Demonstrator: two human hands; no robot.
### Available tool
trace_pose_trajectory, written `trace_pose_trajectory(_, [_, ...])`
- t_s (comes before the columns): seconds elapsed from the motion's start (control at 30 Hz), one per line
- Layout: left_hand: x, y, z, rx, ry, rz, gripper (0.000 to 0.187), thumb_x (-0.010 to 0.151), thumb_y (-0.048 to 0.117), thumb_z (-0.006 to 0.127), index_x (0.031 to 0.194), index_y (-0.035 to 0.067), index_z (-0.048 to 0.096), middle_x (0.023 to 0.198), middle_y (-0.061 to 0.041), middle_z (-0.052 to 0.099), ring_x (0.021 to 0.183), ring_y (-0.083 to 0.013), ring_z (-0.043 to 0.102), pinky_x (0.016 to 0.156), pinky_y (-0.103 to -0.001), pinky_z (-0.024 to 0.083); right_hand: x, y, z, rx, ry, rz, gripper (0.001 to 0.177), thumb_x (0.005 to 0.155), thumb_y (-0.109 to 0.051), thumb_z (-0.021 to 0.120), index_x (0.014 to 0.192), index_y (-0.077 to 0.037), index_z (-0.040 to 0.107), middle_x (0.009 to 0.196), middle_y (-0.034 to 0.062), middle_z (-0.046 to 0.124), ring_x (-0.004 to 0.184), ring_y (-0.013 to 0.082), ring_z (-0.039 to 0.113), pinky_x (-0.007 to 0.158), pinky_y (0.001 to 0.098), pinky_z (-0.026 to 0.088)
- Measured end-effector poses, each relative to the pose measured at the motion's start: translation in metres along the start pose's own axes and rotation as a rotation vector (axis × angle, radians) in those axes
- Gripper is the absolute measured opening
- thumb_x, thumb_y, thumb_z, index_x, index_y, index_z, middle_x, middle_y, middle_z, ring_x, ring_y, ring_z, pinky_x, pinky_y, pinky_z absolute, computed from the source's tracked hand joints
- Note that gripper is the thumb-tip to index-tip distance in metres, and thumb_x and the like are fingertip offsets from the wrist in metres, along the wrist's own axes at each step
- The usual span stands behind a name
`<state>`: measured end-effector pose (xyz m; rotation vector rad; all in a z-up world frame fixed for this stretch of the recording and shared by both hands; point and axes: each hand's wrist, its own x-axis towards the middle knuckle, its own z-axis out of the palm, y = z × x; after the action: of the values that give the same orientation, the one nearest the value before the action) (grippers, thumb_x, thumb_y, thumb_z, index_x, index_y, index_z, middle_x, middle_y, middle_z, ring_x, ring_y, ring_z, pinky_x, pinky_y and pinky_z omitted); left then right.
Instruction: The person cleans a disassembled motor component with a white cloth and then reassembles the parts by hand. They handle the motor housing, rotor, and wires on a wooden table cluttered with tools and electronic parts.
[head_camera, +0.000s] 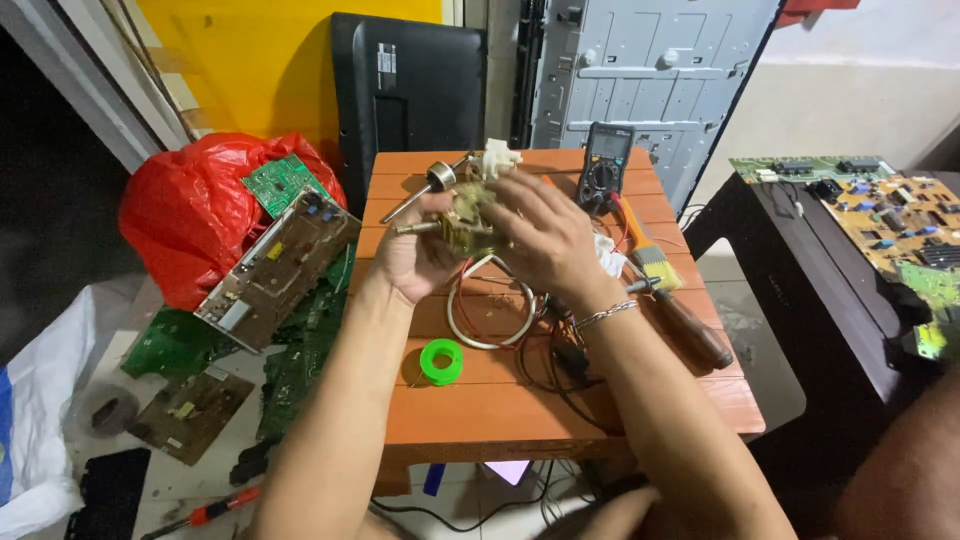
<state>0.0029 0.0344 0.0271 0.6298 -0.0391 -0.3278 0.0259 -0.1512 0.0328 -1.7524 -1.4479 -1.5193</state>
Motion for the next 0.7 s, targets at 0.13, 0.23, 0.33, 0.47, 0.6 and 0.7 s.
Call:
trace_pose_trajectory(0.13, [0.013, 0.003, -0.020, -0.055, 0.063, 0.196, 0.021, 0.081, 0.017, 0.077, 0.096, 0.005, 0.068, 0.090, -0.009, 0.073, 0.078, -0.0236, 0.074, 0.063, -0.024, 0.058, -0.011, 0.008, -0.018, 0.244, -0.051, 0.198, 0.048, 0.088, -0.013, 0.079, 0.129, 0.004, 0.063, 0.132, 0.0325, 0.060, 0.126, 0.0509, 0.056, 0.103, 0.0591, 0.049])
trace_pose_trajectory(0.23, [0.020, -0.009, -0.026, 0.066, 0.101, 0.385, 0.020, 0.082, 0.021, 0.078, 0.097, 0.010, 0.070, 0.090, -0.003, 0.068, 0.081, -0.0170, 0.067, 0.072, -0.025, 0.057, -0.026, 0.019, -0.014, 0.373, 0.063, 0.662, 0.052, 0.096, 0.005, 0.052, 0.148, 0.003, 0.048, 0.129, 0.0263, 0.065, 0.118, 0.0406, 0.065, 0.094, 0.0524, 0.055])
trace_pose_trajectory(0.33, [0.010, -0.023, -0.005, 0.333, 0.114, 0.578, 0.030, 0.082, 0.031, 0.083, 0.096, 0.008, 0.071, 0.084, -0.006, 0.063, 0.080, -0.0205, 0.063, 0.075, -0.031, 0.058, -0.015, 0.008, -0.008, 0.776, -0.006, 1.159, 0.049, 0.110, -0.026, 0.037, 0.140, 0.010, 0.051, 0.105, 0.0255, 0.071, 0.084, 0.0279, 0.071, 0.069, 0.0369, 0.063])
trace_pose_trajectory(0.47, [-0.019, -0.025, 0.038, 0.374, 0.098, 0.581, 0.029, 0.075, 0.024, 0.087, 0.092, 0.006, 0.071, 0.079, -0.006, 0.062, 0.076, -0.0197, 0.065, 0.072, -0.035, 0.061, -0.010, -0.003, -0.001, 0.994, -0.016, 1.366, 0.049, 0.100, -0.018, 0.067, 0.136, 0.013, 0.055, 0.109, 0.0288, 0.065, 0.071, 0.0295, 0.074, 0.056, 0.0427, 0.067])
trace_pose_trajectory(0.6, [-0.007, -0.029, 0.026, 0.318, 0.116, 0.518, 0.030, 0.071, 0.010, 0.086, 0.096, 0.003, 0.071, 0.081, -0.008, 0.064, 0.079, -0.0207, 0.067, 0.074, -0.038, 0.061, -0.005, -0.004, -0.004, 1.020, 0.083, 1.375, 0.046, 0.094, -0.006, 0.072, 0.134, 0.013, 0.057, 0.101, 0.0247, 0.062, 0.065, 0.0296, 0.072, 0.048, 0.0451, 0.067])
trace_pose_trajectory(0.7, [-0.018, -0.023, 0.037, 0.244, 0.170, 0.429, 0.030, 0.078, 0.020, 0.084, 0.102, 0.007, 0.070, 0.084, -0.007, 0.065, 0.083, -0.0223, 0.069, 0.079, -0.037, 0.060, -0.001, -0.008, -0.006, 0.988, 0.076, 1.364, 0.046, 0.092, -0.006, 0.075, 0.132, 0.010, 0.060, 0.100, 0.0206, 0.061, 0.064, 0.0286, 0.072, 0.047, 0.0401, 0.066])
